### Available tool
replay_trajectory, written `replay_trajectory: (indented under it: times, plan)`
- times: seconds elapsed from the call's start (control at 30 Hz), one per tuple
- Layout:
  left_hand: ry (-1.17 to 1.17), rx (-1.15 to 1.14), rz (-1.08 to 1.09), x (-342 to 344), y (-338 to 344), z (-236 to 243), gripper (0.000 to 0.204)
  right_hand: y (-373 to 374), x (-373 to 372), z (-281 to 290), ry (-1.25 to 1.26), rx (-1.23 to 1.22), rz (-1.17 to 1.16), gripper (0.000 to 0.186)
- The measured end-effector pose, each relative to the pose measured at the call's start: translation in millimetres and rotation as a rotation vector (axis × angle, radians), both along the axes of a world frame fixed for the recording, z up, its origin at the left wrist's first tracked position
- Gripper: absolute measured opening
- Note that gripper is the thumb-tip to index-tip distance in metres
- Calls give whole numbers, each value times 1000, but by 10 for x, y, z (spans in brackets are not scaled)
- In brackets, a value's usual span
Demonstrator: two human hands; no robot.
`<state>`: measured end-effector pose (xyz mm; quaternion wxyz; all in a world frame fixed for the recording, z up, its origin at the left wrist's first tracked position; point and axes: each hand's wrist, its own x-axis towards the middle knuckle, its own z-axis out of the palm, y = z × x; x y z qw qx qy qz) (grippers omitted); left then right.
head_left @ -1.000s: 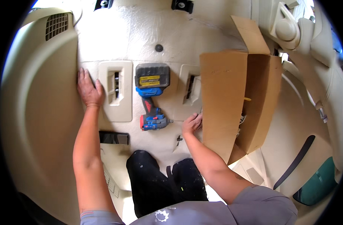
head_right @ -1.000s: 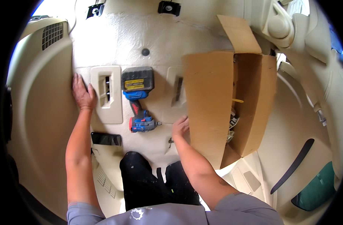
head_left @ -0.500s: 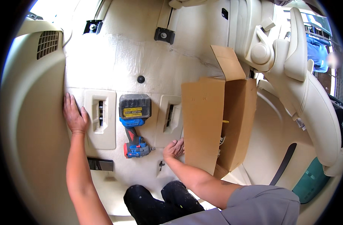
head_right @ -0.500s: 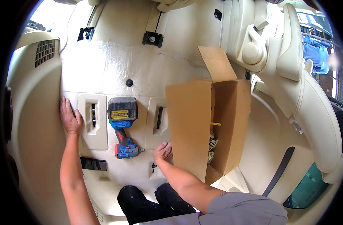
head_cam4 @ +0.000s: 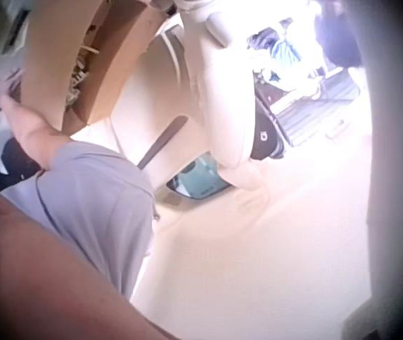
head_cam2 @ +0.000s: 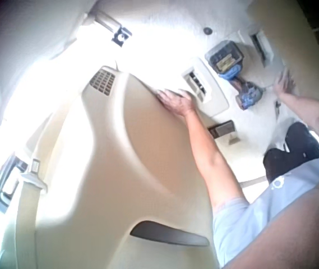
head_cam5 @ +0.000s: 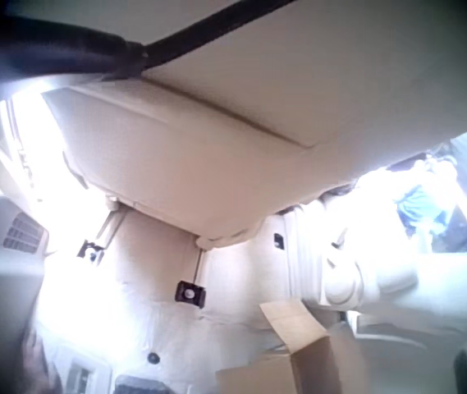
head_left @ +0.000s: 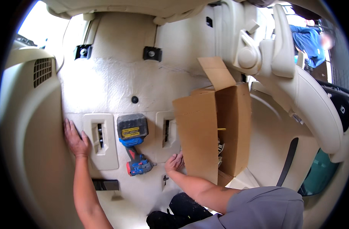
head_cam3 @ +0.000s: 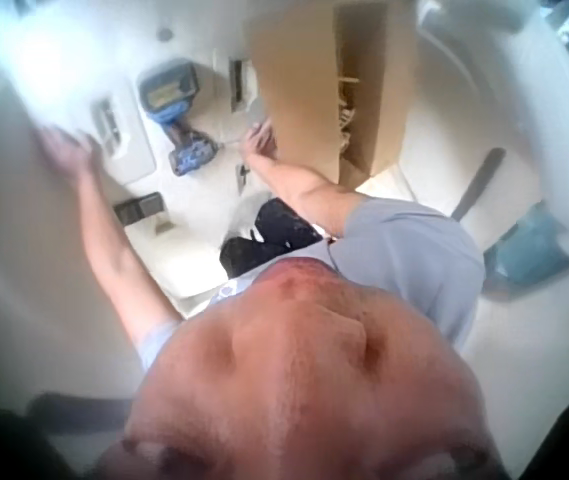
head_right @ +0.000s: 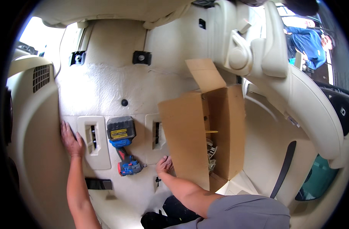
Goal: The person is kneeling on the floor of a car's rear passenger area, installing beige plastic trim pieces. They use a cordless power drill to secure the parts to the floor and handle several plastic components from a cardboard box.
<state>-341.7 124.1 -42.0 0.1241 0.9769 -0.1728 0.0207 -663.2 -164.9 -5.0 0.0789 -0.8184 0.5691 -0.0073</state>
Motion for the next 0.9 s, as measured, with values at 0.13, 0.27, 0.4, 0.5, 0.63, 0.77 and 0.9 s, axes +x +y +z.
replay_trajectory:
  times: [0.13,0.27,0.4,0.5,0.63,0.77,0.9]
  plan:
    - [4,-13,-11,-7,15,-65,68,1,-169,-129,28,20,-7,33]
    - [-32,-3,-31,-10,81,-135,67,-35,-309,-289,35,14,-1,31]
    - [-81,0,-67,30,71,-231,67,-24,-438,-486,-4,-48,-4,31]
    - [-76,4,-56,0,139,-259,66,-27,-314,-369,-118,-24,12,34]
    - [-73,4,-50,22,104,-224,65,-18,-297,-307,-87,-5,-6,36]
    - [-74,-3,-42,7,156,-227,63,-11,-248,-278,-121,-79,47,35]
    - [-67,-17,-30,0,147,-266,62,-9,-414,-414,37,11,26,36]
